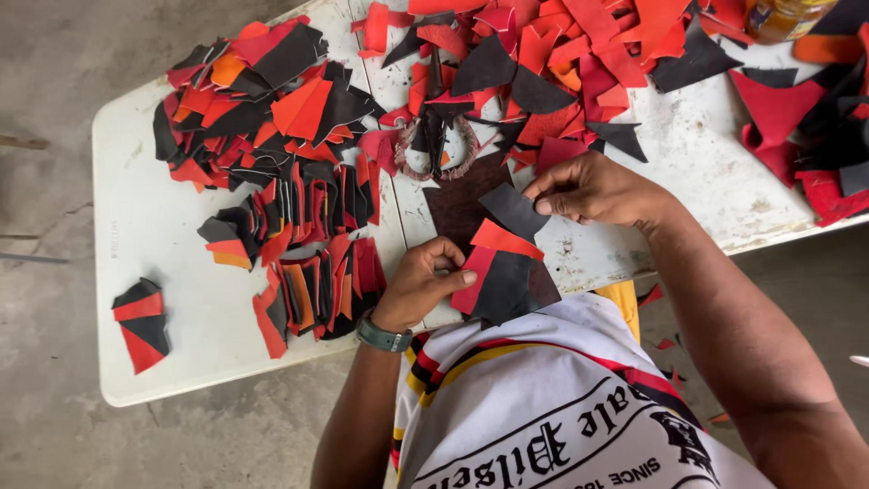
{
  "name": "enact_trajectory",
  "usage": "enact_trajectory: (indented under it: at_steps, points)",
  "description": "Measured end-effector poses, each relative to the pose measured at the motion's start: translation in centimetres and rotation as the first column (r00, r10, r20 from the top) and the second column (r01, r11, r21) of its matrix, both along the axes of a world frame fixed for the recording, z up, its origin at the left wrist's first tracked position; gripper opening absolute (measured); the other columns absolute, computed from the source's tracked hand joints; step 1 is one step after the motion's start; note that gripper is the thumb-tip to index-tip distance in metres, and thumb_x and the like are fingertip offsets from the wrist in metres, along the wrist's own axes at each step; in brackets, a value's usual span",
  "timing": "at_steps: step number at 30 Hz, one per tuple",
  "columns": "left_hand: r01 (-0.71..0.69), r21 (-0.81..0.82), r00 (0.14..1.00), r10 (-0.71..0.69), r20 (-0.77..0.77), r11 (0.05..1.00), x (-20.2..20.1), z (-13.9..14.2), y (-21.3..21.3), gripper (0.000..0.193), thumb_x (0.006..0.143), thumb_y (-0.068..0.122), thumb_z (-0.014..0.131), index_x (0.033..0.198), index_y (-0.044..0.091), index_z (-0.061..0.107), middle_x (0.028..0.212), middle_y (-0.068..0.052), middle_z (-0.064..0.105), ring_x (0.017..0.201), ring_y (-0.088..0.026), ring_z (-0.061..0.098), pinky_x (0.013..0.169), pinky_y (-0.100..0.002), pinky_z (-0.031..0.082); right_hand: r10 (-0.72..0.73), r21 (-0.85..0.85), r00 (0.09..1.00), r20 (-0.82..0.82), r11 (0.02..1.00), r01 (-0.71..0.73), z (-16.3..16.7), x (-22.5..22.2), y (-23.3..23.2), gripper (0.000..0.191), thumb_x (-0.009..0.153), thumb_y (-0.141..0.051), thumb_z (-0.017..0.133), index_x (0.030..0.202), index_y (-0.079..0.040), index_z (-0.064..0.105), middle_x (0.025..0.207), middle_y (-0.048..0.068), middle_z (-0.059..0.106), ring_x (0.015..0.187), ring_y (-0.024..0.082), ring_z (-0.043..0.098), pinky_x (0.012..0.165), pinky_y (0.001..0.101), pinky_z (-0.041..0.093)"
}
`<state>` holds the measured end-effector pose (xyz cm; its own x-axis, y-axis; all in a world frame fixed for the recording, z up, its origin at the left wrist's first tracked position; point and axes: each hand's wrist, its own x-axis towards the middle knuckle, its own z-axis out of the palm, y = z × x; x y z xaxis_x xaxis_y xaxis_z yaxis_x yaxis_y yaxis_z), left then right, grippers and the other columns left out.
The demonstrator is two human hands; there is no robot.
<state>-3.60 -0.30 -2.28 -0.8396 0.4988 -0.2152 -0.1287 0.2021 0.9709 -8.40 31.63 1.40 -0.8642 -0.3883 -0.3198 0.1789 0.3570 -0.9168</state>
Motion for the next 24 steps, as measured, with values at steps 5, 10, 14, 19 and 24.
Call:
enact_trajectory:
  at_steps: [5, 10, 14, 19, 24]
  points:
    - [-0.048, 0.061, 0.998, 0.046, 0.041, 0.997, 0.5, -0.8, -0.2, 0.021, 0.087, 0.009, 0.081, 0.098, 0.004, 0.063, 0.082, -0.001, 0.069, 0.072, -0.004, 0.058, 0.064, -0.021, 0.047, 0.035, 0.067, 0.997, -0.069, 0.997, -0.031, -0.1, 0.2, 0.0, 0.030, 0.085, -0.023, 0.079, 0.110, -0.007, 0.079, 0.072, 0.002, 0.071, 0.055, 0.009, 0.055, 0.053, 0.0271, 0.047]
    - [-0.030, 0.079, 0.997, 0.025, 0.071, 0.996, 0.7, -0.7, -0.1, 0.021, 0.086, 0.007, 0.081, 0.098, 0.004, 0.063, 0.082, -0.001, 0.070, 0.074, -0.004, 0.060, 0.066, -0.020, 0.049, 0.044, 0.121, 0.997, -0.062, 0.992, -0.036, 0.3, 0.2, -0.2, 0.031, 0.087, -0.026, 0.078, 0.112, -0.009, 0.080, 0.069, 0.003, 0.071, 0.053, 0.010, 0.054, 0.051, 0.0285, 0.046]
    - [-0.056, 0.025, 0.995, 0.054, 0.080, 0.998, 0.6, -0.7, -0.2, 0.020, 0.085, 0.005, 0.080, 0.096, 0.003, 0.064, 0.078, -0.002, 0.070, 0.070, -0.004, 0.059, 0.063, -0.021, 0.047, 0.046, 0.100, 0.996, -0.080, 0.994, -0.038, 0.7, 0.3, -0.3, 0.032, 0.086, -0.027, 0.077, 0.113, -0.010, 0.080, 0.071, 0.002, 0.072, 0.052, 0.010, 0.052, 0.050, 0.0285, 0.044]
    - [-0.074, 0.102, 0.993, 0.064, 0.099, 0.992, 0.6, -1.1, -0.3, 0.018, 0.085, 0.003, 0.079, 0.095, 0.003, 0.064, 0.078, -0.002, 0.070, 0.070, -0.004, 0.061, 0.064, -0.020, 0.049, 0.078, 0.110, 0.995, -0.063, 0.991, -0.071, 0.8, 0.3, -0.3, 0.031, 0.087, -0.026, 0.077, 0.113, -0.010, 0.081, 0.070, 0.003, 0.071, 0.053, 0.010, 0.053, 0.050, 0.0288, 0.045]
    - [-0.071, 0.090, 0.992, 0.061, 0.113, 0.993, 0.5, -1.4, -0.3, 0.019, 0.086, 0.002, 0.079, 0.095, 0.003, 0.063, 0.077, -0.003, 0.069, 0.068, -0.004, 0.058, 0.061, -0.021, 0.046, 0.068, 0.105, 0.995, -0.069, 0.993, -0.060, 0.0, 0.2, -0.2, 0.032, 0.086, -0.025, 0.077, 0.113, -0.010, 0.080, 0.076, 0.000, 0.074, 0.056, 0.011, 0.055, 0.052, 0.0285, 0.047]
